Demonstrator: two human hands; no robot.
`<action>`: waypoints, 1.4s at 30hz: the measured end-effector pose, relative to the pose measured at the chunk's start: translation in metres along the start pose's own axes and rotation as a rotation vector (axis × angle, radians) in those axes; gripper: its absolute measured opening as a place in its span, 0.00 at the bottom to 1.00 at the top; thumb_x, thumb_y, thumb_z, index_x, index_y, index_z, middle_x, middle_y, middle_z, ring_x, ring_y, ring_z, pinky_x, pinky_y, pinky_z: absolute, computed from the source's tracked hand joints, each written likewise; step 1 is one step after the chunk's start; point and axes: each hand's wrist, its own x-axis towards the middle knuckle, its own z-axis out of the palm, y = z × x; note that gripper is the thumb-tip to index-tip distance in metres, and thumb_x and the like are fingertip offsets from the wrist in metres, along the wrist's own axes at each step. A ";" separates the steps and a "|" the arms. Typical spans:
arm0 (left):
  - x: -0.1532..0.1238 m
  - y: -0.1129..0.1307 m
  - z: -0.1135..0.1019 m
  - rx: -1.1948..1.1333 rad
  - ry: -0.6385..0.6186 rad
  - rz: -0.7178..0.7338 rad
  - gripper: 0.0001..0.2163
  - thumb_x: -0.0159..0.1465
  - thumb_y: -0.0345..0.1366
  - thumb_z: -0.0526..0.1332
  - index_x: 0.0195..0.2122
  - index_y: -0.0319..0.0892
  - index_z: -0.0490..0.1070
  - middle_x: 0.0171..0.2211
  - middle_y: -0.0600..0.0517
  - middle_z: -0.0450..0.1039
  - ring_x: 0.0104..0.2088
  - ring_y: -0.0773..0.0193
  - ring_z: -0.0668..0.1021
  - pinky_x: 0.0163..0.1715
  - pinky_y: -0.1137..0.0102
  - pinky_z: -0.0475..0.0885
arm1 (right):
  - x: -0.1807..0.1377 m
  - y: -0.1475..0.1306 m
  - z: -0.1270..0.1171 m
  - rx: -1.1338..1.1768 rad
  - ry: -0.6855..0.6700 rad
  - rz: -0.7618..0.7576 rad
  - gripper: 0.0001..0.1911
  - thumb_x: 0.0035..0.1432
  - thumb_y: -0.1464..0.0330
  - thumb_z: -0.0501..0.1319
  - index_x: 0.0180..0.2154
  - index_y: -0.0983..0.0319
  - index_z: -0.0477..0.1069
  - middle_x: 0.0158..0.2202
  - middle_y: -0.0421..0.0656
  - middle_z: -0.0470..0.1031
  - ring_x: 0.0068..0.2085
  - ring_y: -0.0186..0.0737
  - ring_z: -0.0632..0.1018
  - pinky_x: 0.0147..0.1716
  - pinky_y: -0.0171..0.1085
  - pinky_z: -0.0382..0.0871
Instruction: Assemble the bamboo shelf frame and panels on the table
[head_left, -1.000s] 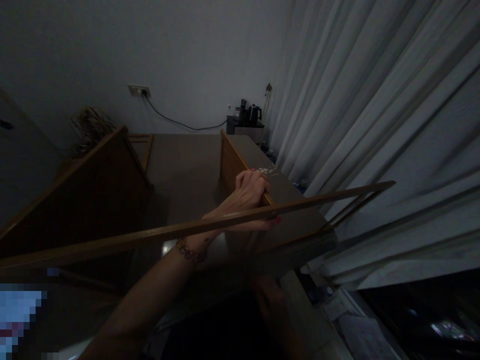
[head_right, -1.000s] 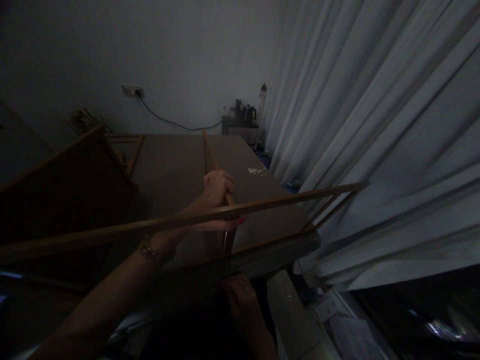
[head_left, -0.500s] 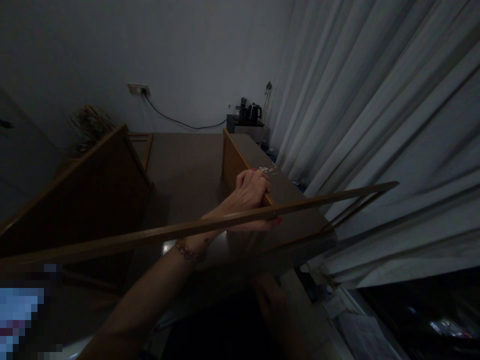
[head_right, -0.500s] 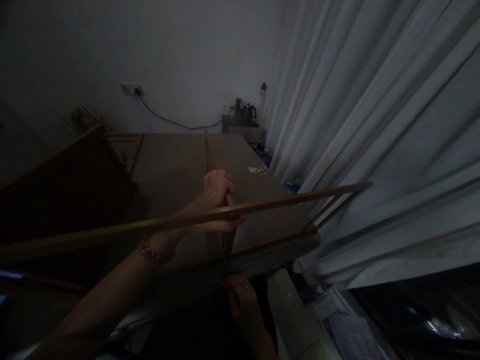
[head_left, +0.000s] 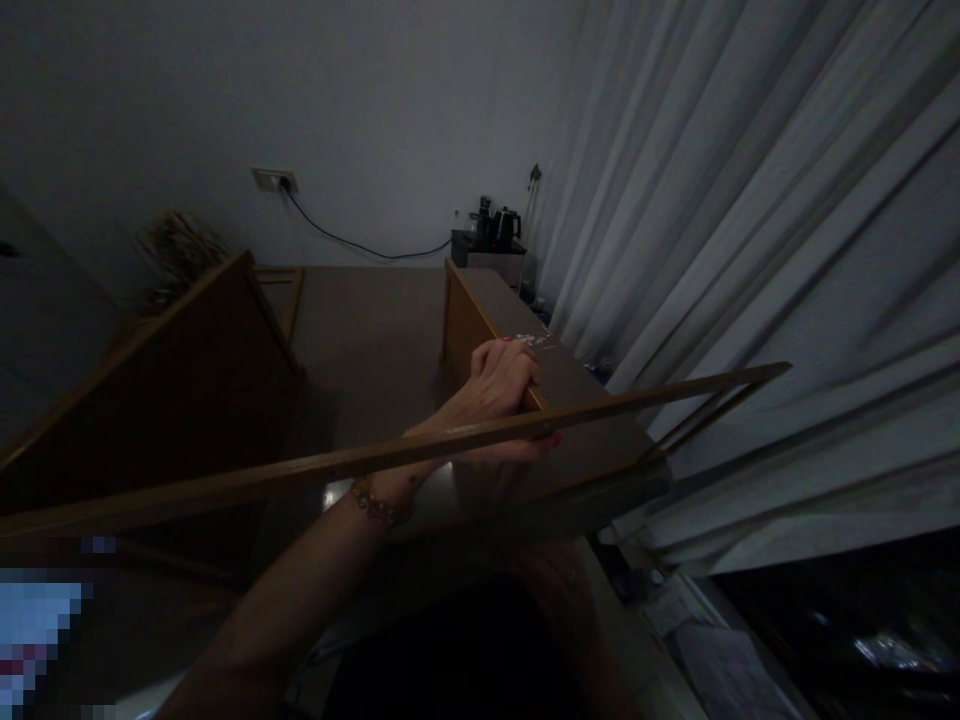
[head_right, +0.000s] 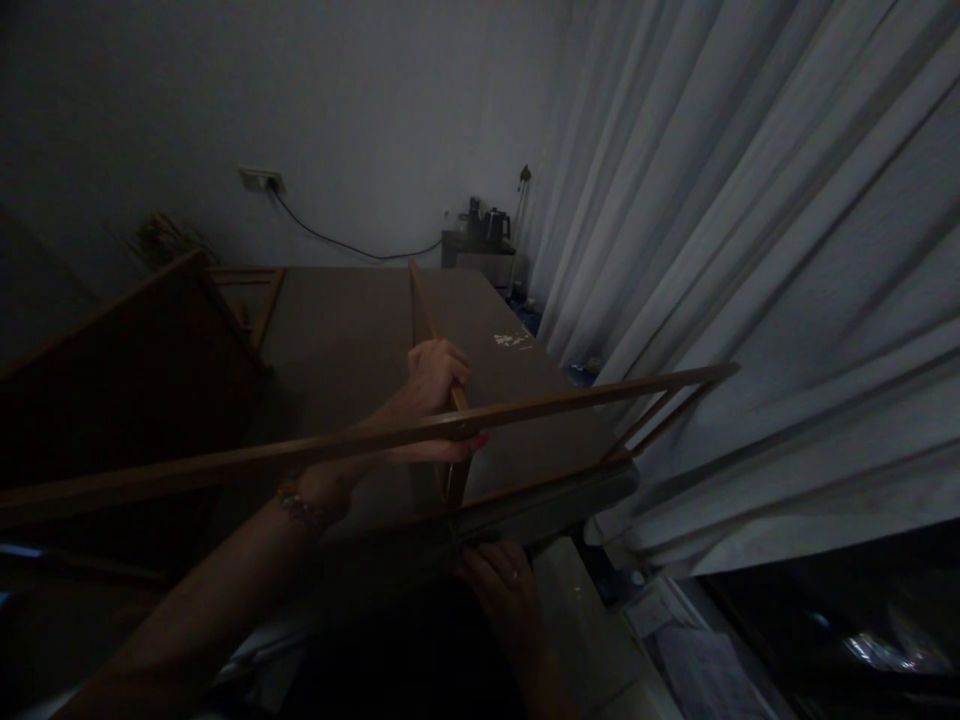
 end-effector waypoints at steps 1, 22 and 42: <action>0.000 0.000 0.000 0.007 0.000 0.002 0.23 0.54 0.52 0.63 0.37 0.43 0.54 0.37 0.49 0.60 0.41 0.55 0.66 0.44 0.56 0.61 | 0.001 0.000 0.000 -0.026 -0.003 -0.011 0.10 0.69 0.69 0.54 0.41 0.57 0.74 0.34 0.40 0.80 0.35 0.38 0.78 0.36 0.39 0.72; 0.002 0.002 0.001 0.047 0.030 0.042 0.21 0.55 0.51 0.60 0.38 0.42 0.53 0.37 0.50 0.59 0.40 0.58 0.63 0.45 0.60 0.58 | -0.008 -0.009 0.019 0.237 -0.001 0.302 0.13 0.71 0.64 0.50 0.49 0.58 0.70 0.40 0.44 0.79 0.39 0.39 0.80 0.37 0.34 0.75; 0.001 0.003 0.002 0.049 0.047 0.015 0.21 0.54 0.50 0.60 0.37 0.42 0.53 0.37 0.51 0.60 0.41 0.58 0.65 0.46 0.60 0.58 | -0.015 -0.013 0.026 0.401 -0.048 0.276 0.12 0.69 0.65 0.55 0.49 0.57 0.74 0.40 0.43 0.79 0.41 0.38 0.80 0.41 0.33 0.77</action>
